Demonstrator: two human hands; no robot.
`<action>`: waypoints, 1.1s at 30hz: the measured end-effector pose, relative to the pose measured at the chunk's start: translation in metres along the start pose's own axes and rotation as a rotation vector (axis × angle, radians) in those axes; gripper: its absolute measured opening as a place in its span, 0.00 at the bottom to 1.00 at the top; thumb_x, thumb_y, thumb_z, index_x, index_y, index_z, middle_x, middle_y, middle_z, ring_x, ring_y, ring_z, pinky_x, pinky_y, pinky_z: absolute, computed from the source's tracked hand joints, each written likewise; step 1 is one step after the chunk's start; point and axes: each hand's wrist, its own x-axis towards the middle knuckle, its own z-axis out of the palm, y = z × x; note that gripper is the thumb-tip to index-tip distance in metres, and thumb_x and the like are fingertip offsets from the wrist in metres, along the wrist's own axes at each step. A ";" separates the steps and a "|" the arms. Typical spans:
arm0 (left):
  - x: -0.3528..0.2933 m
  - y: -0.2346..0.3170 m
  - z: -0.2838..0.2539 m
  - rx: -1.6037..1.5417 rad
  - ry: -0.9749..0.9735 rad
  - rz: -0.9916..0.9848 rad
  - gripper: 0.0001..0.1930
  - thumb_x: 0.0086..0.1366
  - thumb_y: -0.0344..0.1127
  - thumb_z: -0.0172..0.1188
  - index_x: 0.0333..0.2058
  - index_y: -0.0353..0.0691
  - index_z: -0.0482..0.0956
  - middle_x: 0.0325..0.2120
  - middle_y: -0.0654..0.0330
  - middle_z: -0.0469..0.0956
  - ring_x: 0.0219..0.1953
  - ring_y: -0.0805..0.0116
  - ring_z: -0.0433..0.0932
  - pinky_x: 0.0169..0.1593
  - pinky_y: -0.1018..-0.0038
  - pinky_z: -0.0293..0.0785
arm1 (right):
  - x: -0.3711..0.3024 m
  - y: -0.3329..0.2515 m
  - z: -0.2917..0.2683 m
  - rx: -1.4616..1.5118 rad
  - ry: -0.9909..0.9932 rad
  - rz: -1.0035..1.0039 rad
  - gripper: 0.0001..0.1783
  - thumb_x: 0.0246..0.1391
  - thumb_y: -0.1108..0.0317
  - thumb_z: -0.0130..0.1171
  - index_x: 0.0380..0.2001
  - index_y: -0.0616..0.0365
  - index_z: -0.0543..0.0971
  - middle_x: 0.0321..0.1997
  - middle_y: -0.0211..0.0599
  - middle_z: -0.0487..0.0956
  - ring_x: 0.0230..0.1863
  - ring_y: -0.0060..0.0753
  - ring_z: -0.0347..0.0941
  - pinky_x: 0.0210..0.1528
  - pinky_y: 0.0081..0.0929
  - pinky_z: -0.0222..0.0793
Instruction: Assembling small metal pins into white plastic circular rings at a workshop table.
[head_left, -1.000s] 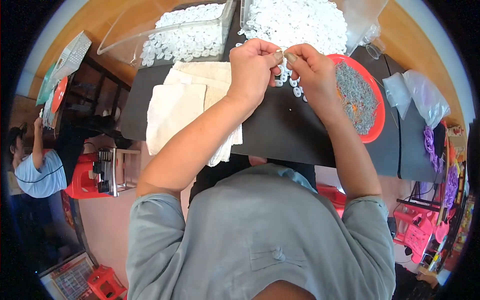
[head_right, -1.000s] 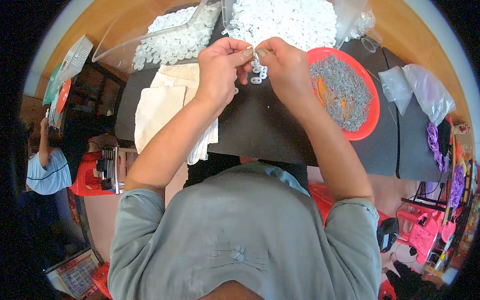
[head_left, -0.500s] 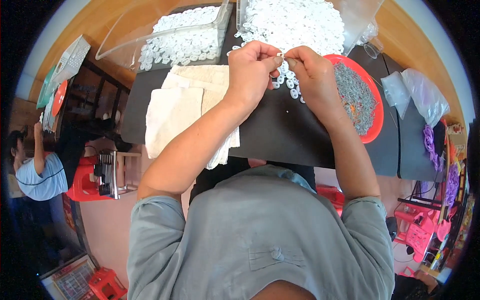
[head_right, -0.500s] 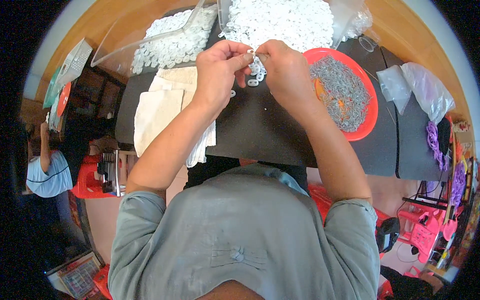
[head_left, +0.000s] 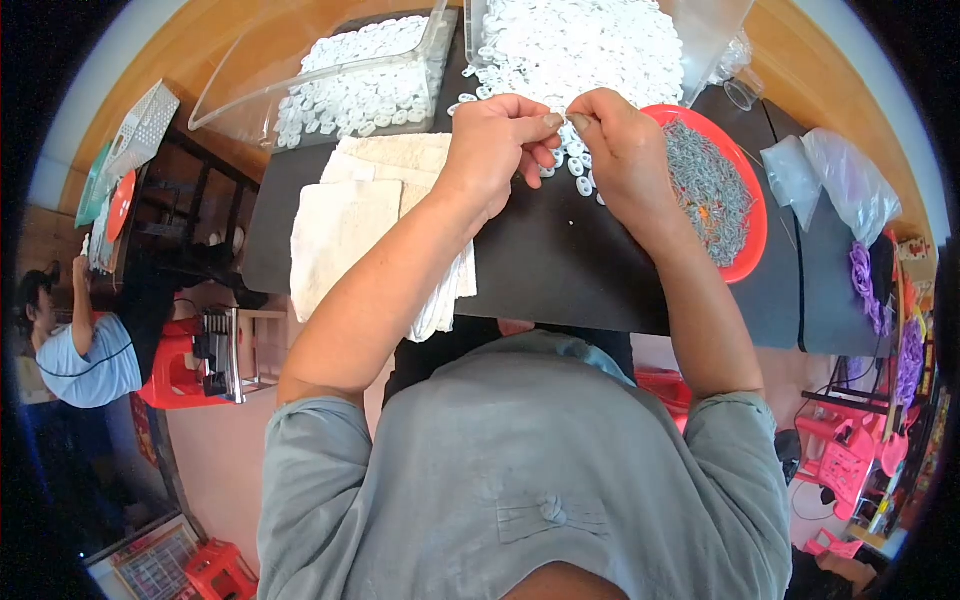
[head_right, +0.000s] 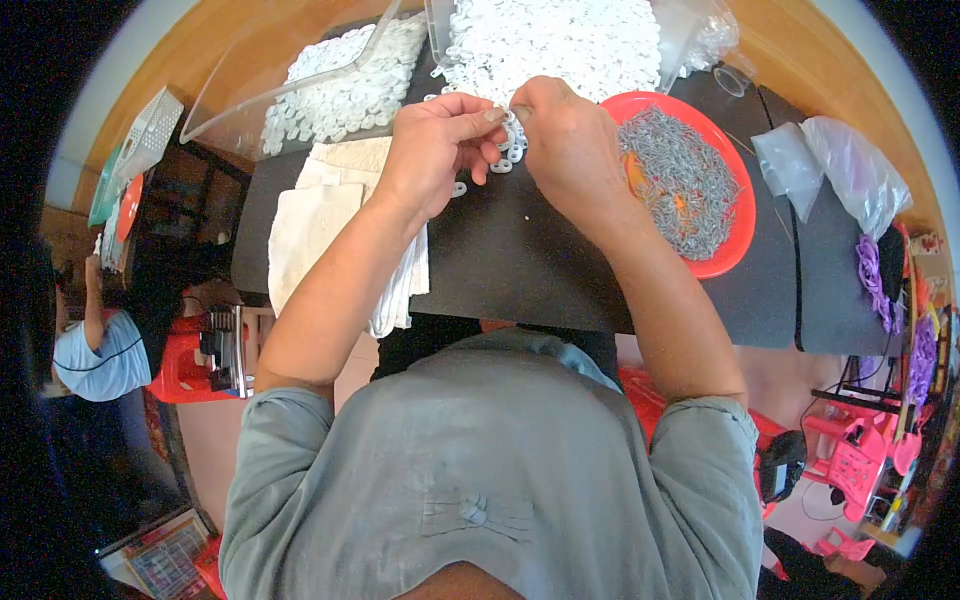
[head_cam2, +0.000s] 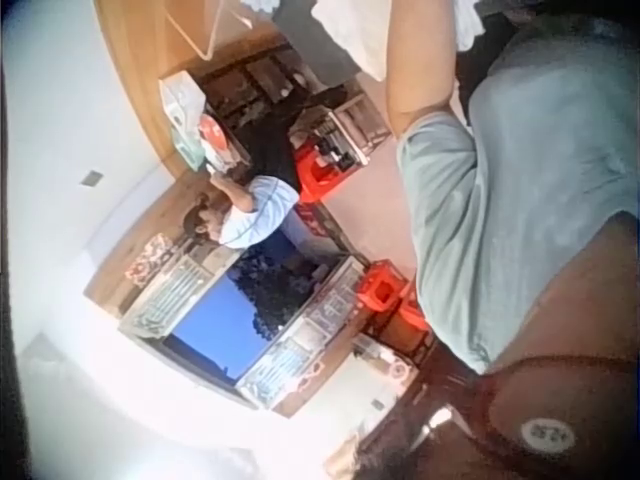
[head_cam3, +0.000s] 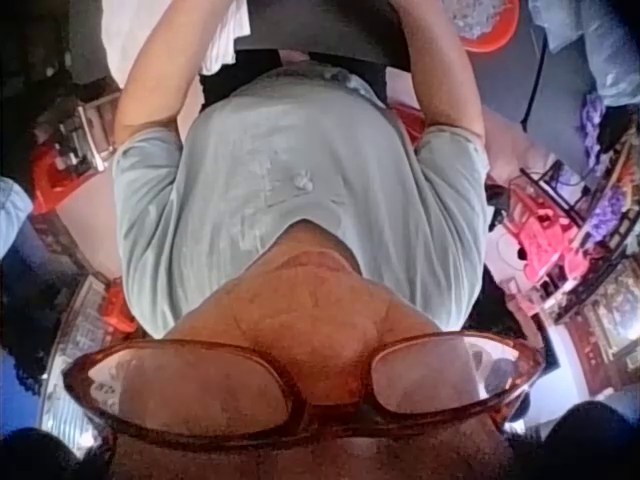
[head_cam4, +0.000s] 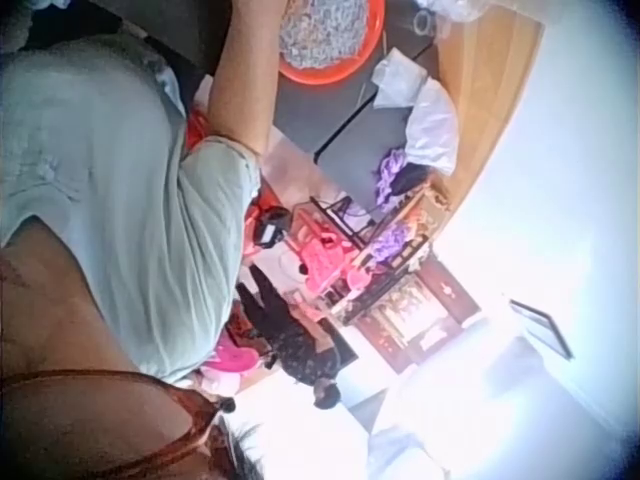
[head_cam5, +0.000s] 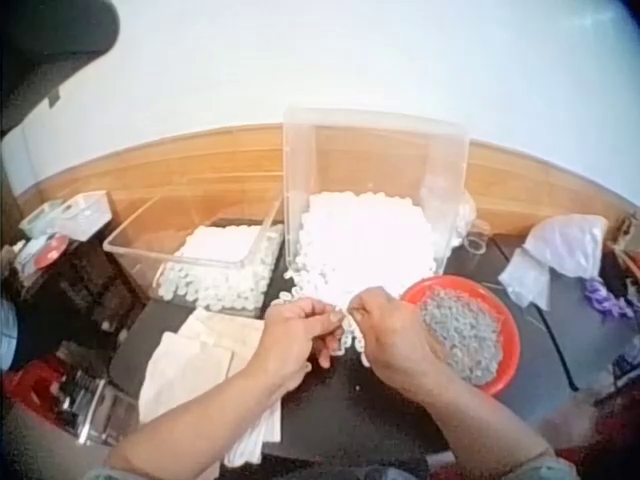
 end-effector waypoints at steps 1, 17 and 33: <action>0.001 -0.001 0.000 -0.001 0.001 0.009 0.05 0.62 0.29 0.60 0.31 0.32 0.77 0.23 0.59 0.78 0.20 0.75 0.74 0.19 0.81 0.66 | 0.000 0.000 0.000 -0.013 0.003 -0.011 0.04 0.56 0.73 0.55 0.32 0.62 0.75 0.27 0.44 0.76 0.27 0.41 0.74 0.30 0.32 0.68; -0.008 -0.006 0.015 0.252 0.176 0.159 0.05 0.63 0.28 0.57 0.28 0.35 0.74 0.19 0.64 0.73 0.17 0.79 0.69 0.17 0.81 0.63 | -0.007 -0.006 0.015 -0.002 0.069 0.070 0.03 0.54 0.73 0.56 0.30 0.62 0.75 0.23 0.43 0.76 0.23 0.40 0.73 0.26 0.32 0.66; 0.006 -0.023 0.004 0.481 0.282 0.478 0.06 0.62 0.26 0.58 0.25 0.35 0.74 0.18 0.65 0.72 0.18 0.79 0.68 0.21 0.80 0.64 | -0.003 -0.007 0.026 0.077 0.086 0.025 0.03 0.52 0.73 0.56 0.29 0.63 0.76 0.19 0.38 0.75 0.21 0.27 0.71 0.25 0.25 0.65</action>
